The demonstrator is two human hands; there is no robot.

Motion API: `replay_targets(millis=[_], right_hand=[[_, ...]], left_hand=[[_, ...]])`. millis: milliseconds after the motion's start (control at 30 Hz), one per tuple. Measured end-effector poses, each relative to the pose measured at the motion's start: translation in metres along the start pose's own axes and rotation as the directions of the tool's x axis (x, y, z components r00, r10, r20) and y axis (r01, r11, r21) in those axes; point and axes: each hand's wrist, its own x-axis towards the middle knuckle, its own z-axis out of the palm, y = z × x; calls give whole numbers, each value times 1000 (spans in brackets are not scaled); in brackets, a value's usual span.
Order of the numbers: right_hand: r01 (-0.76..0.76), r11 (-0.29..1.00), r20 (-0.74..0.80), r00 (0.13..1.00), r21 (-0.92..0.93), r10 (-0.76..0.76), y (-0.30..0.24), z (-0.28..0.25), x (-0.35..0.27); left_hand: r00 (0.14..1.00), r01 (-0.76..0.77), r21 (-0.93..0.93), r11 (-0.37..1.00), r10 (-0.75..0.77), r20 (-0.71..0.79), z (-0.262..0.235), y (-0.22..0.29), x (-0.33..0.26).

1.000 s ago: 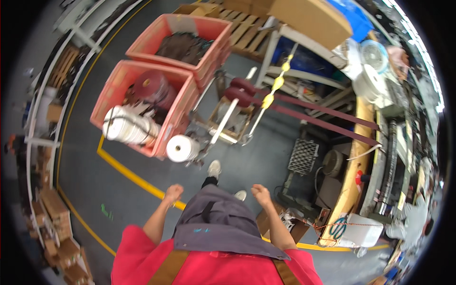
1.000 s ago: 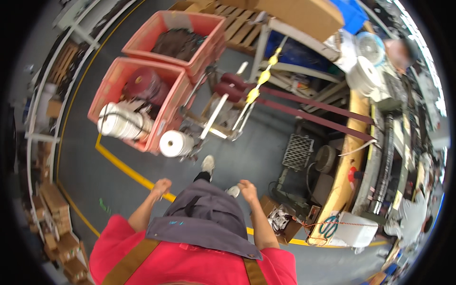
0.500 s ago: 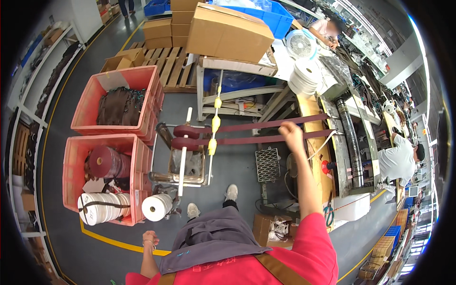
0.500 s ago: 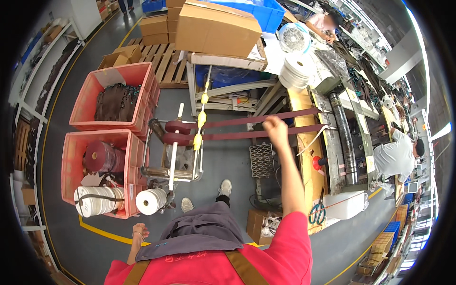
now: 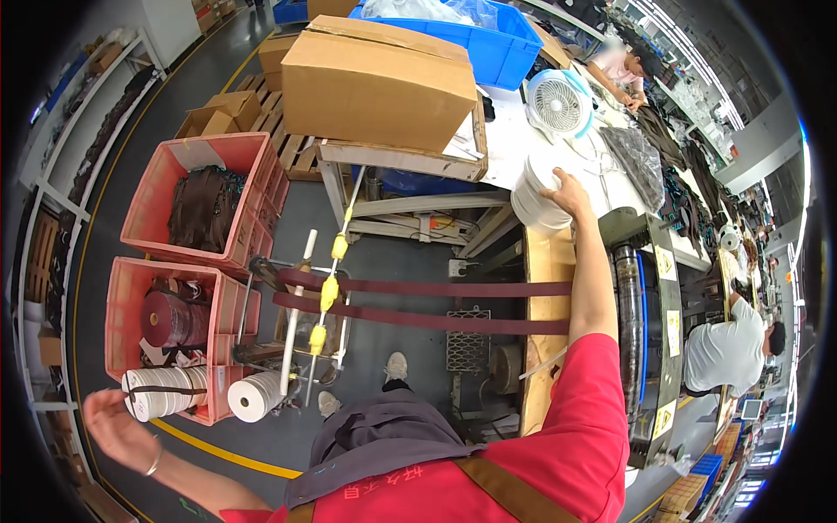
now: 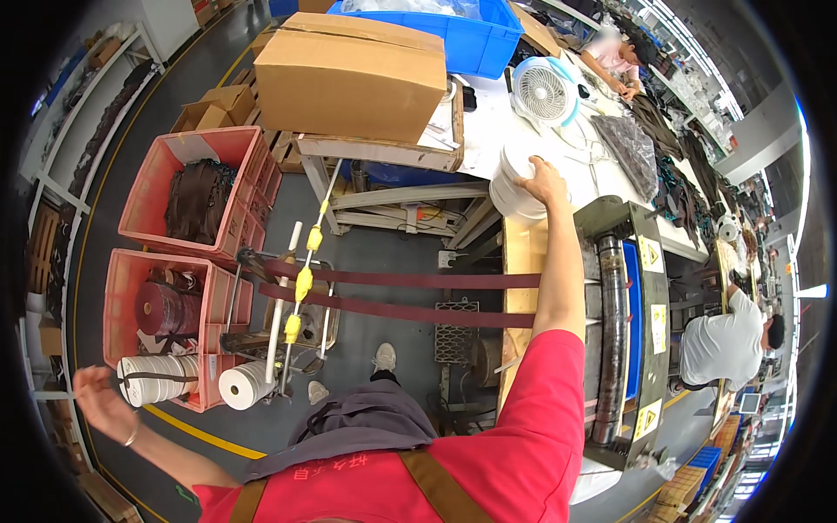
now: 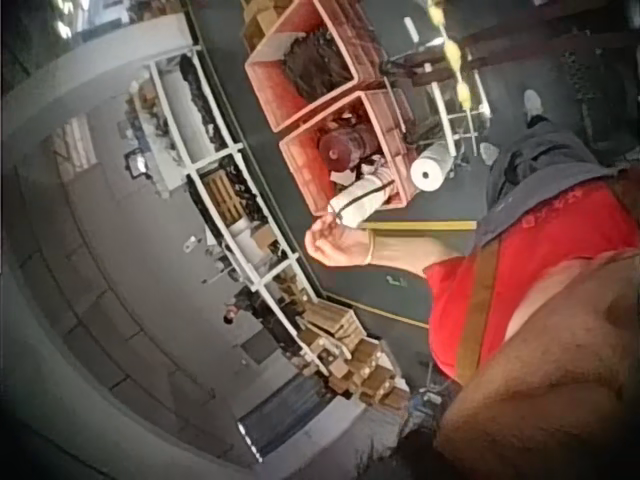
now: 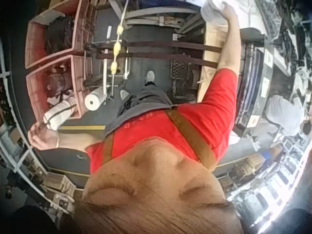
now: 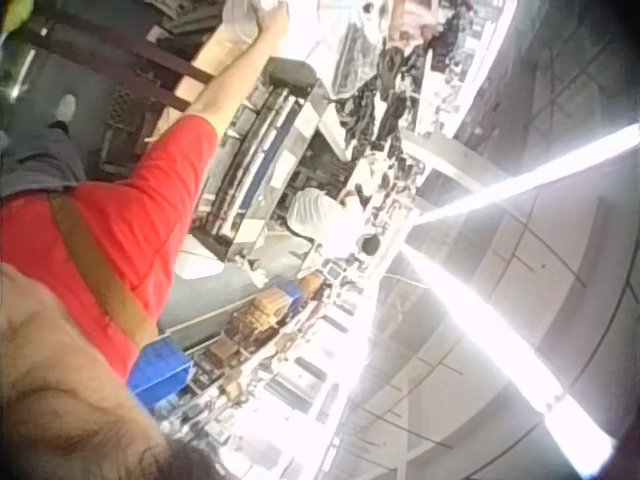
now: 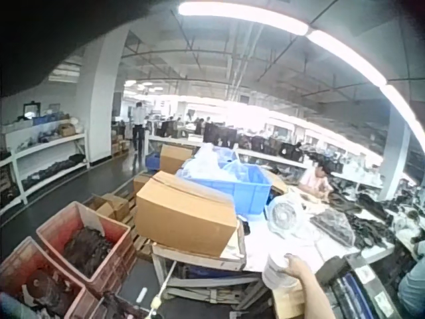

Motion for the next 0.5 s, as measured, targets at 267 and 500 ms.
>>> replay_targets(millis=[267,500], right_hand=[[95,973,93,989,210,-117,17,-15,21],[19,740,50,996,673,-71,38,-45,18]], left_hand=[[930,10,-605,796,214,297,105,25,62],[664,471,-229,852,-172,728,287,-46,0]])
